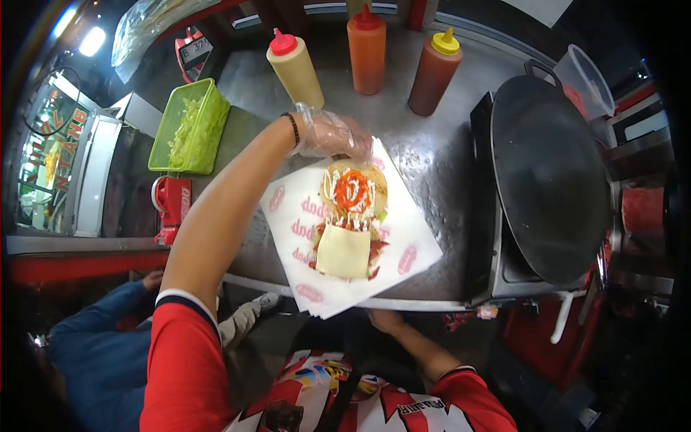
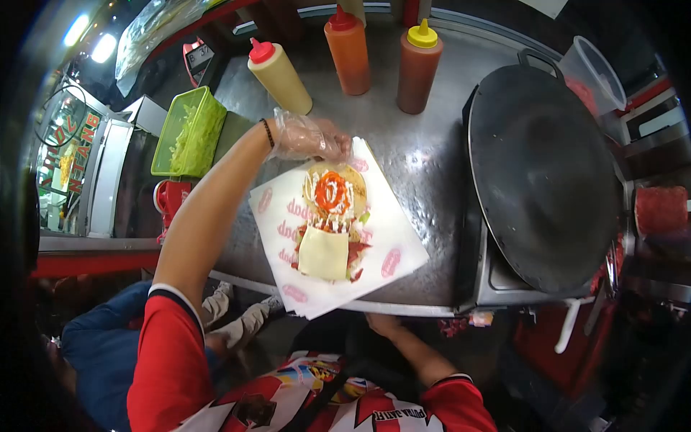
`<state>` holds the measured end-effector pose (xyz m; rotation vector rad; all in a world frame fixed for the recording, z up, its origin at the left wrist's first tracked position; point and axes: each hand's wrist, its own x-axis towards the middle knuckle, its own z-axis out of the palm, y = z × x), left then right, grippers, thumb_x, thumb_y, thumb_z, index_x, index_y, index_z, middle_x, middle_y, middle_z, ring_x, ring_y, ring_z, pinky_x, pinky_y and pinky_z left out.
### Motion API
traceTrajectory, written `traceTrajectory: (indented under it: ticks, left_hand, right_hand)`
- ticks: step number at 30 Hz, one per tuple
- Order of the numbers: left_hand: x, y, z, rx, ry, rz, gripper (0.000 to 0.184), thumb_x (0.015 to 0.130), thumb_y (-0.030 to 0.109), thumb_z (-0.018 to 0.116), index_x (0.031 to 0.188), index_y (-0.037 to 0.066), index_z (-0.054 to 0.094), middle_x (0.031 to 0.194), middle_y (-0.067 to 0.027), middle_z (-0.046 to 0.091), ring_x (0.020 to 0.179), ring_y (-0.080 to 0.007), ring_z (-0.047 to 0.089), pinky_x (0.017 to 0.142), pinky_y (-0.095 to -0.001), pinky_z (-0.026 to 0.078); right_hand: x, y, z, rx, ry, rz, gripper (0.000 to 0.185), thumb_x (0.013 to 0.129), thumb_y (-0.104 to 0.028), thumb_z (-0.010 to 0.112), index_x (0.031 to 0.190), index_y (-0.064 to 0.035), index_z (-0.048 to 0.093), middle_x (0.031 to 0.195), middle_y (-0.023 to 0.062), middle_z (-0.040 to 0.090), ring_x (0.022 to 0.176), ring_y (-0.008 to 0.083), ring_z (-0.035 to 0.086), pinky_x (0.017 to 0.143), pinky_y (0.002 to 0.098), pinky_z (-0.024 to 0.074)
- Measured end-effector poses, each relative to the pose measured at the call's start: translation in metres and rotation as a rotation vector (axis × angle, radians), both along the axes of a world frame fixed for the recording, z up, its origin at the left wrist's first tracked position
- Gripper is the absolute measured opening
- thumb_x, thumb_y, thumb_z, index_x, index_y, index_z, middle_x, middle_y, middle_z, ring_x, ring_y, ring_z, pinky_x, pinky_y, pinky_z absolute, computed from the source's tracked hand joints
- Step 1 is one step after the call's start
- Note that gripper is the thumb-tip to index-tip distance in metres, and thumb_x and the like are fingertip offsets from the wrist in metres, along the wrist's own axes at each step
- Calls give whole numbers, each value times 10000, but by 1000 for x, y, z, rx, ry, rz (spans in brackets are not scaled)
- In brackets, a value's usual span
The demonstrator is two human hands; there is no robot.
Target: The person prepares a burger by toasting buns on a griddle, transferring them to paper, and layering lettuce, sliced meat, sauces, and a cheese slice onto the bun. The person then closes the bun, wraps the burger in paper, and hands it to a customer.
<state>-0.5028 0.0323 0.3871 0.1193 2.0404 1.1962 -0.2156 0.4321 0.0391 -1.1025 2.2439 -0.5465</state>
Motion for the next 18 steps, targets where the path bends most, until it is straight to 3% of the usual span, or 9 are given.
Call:
traceTrajectory:
  ticks: [1, 2, 5, 8, 12, 15, 18]
  left_hand:
    - [1, 2, 3, -28, 17, -25, 211, 797, 271, 645, 862, 76, 595, 812, 21, 530, 779, -115, 467, 734, -300, 410]
    - [0, 2, 3, -55, 28, -49, 212, 799, 278, 645, 859, 81, 595, 804, 24, 533, 776, -115, 472, 730, -297, 409]
    - [1, 5, 3, -57, 12, -34, 178, 787, 222, 638, 868, 63, 633, 781, 6, 520, 768, -122, 467, 710, -308, 396]
    - [5, -1, -10, 27, 75, 13, 172, 777, 203, 662, 869, 58, 647, 792, -5, 563, 781, -119, 513, 720, -307, 438]
    - [45, -3, 32, -185, 602, -53, 218, 797, 246, 685, 867, 47, 634, 806, -78, 670, 771, -198, 636, 731, -350, 513]
    - [108, 14, 57, -243, 644, 88, 235, 793, 244, 724, 903, 53, 644, 860, -91, 701, 780, -251, 667, 700, -355, 530]
    - [177, 32, 36, -340, 1141, 8, 191, 774, 151, 757, 910, 64, 655, 974, -90, 719, 828, -278, 696, 740, -374, 571]
  right_hand:
    - [-2, 13, 28, 194, -189, 3, 423, 969, -247, 544, 1328, -24, 548, 1352, 259, 541, 1249, 440, 517, 1090, 482, 409]
    - [1, 33, 39, 122, -124, -33, 378, 965, -247, 557, 1271, -27, 584, 1250, 252, 597, 1134, 450, 578, 1008, 493, 469]
    - [-18, 53, 127, -2, -27, -136, 319, 954, -200, 581, 1217, -23, 613, 1185, 212, 621, 1079, 418, 608, 943, 475, 510]
    - [-21, 73, 163, -21, -68, -195, 273, 938, -179, 609, 1167, -37, 647, 1173, 180, 630, 1069, 381, 621, 937, 446, 513]
    - [-29, 85, 211, -27, 29, -130, 269, 931, -183, 623, 1162, -49, 653, 1143, 148, 638, 1031, 349, 629, 920, 422, 517]
    - [-43, 86, 243, -37, 89, -85, 260, 921, -174, 631, 1152, -57, 663, 1114, 124, 639, 992, 325, 630, 881, 414, 520]
    - [-52, 86, 259, -68, 126, -77, 283, 889, -152, 657, 1162, -77, 661, 1123, 97, 636, 988, 305, 628, 871, 411, 518]
